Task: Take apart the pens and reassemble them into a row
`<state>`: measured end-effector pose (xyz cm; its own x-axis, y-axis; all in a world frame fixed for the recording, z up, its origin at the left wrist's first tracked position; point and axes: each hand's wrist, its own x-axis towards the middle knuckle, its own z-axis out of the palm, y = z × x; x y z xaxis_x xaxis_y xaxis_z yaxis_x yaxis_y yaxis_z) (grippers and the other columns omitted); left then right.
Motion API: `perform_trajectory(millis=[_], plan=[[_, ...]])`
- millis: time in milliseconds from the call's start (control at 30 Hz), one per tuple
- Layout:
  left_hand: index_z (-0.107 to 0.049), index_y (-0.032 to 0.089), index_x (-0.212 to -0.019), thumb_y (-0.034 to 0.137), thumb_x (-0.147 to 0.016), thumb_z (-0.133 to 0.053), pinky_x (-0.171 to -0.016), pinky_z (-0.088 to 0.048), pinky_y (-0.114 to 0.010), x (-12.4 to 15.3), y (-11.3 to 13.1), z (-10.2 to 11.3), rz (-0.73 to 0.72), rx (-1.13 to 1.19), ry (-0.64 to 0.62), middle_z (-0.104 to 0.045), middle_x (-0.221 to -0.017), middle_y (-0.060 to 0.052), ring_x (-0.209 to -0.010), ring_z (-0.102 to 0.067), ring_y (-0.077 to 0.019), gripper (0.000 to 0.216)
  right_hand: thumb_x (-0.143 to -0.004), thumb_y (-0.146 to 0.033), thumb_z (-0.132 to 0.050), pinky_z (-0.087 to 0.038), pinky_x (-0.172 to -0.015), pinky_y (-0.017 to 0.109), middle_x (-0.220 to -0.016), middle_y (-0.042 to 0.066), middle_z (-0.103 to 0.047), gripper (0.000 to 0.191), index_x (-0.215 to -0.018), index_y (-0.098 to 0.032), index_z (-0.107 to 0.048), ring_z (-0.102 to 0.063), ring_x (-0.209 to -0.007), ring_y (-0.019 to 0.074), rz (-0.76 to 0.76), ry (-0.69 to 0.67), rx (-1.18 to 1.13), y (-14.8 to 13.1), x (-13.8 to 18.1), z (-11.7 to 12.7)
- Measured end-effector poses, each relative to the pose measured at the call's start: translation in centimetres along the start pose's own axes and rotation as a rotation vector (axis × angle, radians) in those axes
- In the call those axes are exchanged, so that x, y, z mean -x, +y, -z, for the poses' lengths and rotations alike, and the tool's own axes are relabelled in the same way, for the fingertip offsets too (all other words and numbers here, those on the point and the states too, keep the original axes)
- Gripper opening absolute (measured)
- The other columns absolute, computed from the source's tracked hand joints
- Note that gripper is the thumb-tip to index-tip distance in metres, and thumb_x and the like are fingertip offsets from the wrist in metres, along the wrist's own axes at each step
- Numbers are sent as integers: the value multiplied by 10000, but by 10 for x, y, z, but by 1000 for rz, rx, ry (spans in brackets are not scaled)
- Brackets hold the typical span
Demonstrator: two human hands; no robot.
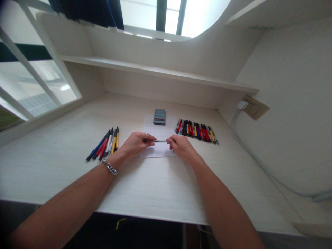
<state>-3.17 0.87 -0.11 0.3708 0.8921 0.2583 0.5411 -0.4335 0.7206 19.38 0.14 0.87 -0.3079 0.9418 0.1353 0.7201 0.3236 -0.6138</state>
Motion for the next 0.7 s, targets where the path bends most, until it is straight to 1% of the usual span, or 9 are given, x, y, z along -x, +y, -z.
perform_trajectory(millis=[200, 500, 600, 700], plan=[[-738, 223, -950, 263, -753, -649, -740, -493, -272, 0, -2, -2, 0, 0, 22, -743, -923, -38, -824, -672, -178, 220, -886, -326, -424, -341, -547, 217, -618, -6, -630, 281, -760, -175, -625, -524, -527, 99, 8, -13, 14, 4, -1, -2], [-735, 225, -943, 239, -750, -653, -753, -489, -275, 0, -1, -2, -14, -22, 33, -742, -912, -29, -824, -667, -174, 210, -890, -334, -429, -345, -552, 219, -608, -2, -626, 294, -736, -173, -621, -533, -549, 107, 14, -14, 17, 6, -2, -5], [-733, 221, -932, 234, -749, -654, -758, -491, -271, 0, -1, -3, -12, -17, 47, -740, -908, -29, -822, -665, -169, 200, -881, -322, -459, -360, -575, 224, -653, 13, -650, 276, -733, -171, -636, -555, -595, 118, 40, 17, 46, 3, -1, -4], [-728, 217, -927, 220, -737, -665, -761, -496, -267, 0, 0, -4, -10, -17, 66, -738, -908, -30, -816, -665, -167, 200, -862, -289, -508, -389, -629, 230, -756, 27, -684, 207, -804, -180, -674, -583, -673, 131, 103, 45, 72, 0, 1, -6]])
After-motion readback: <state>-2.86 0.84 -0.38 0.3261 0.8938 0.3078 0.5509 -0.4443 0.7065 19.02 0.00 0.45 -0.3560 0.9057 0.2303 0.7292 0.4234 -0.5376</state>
